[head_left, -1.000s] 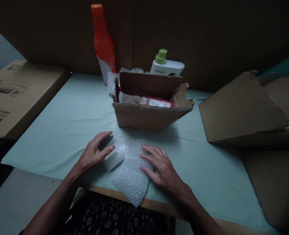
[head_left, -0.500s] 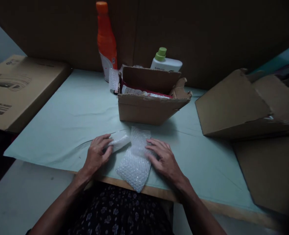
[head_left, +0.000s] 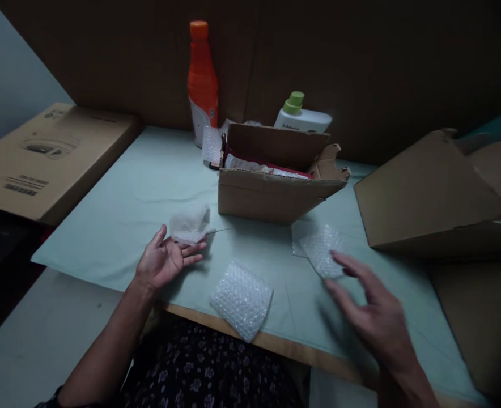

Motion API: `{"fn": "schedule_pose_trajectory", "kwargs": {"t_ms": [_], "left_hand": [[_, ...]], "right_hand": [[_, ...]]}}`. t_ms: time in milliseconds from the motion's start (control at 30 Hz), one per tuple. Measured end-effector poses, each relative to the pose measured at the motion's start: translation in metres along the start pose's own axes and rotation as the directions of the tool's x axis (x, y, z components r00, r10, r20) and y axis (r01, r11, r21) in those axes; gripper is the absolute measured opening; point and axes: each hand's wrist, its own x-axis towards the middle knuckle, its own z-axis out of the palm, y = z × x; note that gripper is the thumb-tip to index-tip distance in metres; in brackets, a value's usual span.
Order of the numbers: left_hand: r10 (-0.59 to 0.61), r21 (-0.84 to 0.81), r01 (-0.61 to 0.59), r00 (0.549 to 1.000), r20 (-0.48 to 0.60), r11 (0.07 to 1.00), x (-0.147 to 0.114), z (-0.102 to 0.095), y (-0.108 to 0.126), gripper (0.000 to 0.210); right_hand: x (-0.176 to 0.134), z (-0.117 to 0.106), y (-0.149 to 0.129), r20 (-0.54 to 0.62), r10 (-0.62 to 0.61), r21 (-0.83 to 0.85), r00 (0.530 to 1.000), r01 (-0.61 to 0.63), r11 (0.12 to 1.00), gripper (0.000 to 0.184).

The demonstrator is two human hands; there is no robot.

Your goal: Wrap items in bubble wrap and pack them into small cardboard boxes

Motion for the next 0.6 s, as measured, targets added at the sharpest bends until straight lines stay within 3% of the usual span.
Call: {"fn": "schedule_pose_trajectory", "kwargs": {"t_ms": [33,100,200,267,333,400,467,500,600], "left_hand": [[-0.005,0.003,0.005,1.000,-0.005,1.000,-0.002,-0.001,0.000,0.056],[0.023,0.017,-0.023,1.000,-0.008,1.000,-0.007,-0.005,-0.001,0.047],[0.082,0.073,-0.080,0.996,-0.028,0.994,-0.013,-0.010,-0.004,0.025],[0.117,0.164,-0.107,0.992,-0.050,0.981,-0.015,-0.011,-0.009,0.019],[0.199,0.285,-0.170,0.977,-0.074,0.943,-0.014,-0.011,-0.015,0.033],[0.309,0.444,-0.242,0.947,-0.086,0.863,-0.011,-0.013,-0.017,0.051],[0.409,0.644,-0.258,0.908,-0.092,0.720,-0.008,-0.017,-0.015,0.064],[0.464,0.753,-0.244,0.881,-0.091,0.611,-0.007,-0.020,-0.012,0.067],[0.660,0.971,-0.158,0.751,0.000,0.179,0.001,-0.029,0.002,0.070]], "right_hand": [[-0.006,0.005,-0.005,0.146,-0.127,-0.002,0.981,0.129,0.992,0.051],[-0.016,0.020,-0.018,0.346,-0.302,0.026,0.888,0.313,0.949,0.061],[-0.024,0.048,-0.042,0.408,-0.423,0.099,0.809,0.421,0.902,0.064],[-0.021,0.062,-0.056,0.357,-0.460,0.199,0.813,0.415,0.888,0.055],[-0.012,0.067,-0.062,0.287,-0.360,0.331,0.888,0.261,0.907,0.042],[0.001,0.064,-0.059,0.294,-0.086,0.438,0.952,-0.054,0.897,0.026],[0.012,0.056,-0.048,0.394,0.180,0.465,0.901,-0.365,0.807,0.016],[0.016,0.052,-0.041,0.452,0.258,0.450,0.854,-0.469,0.760,0.024],[0.019,0.040,-0.023,0.575,0.348,0.370,0.741,-0.614,0.697,0.049]]}}
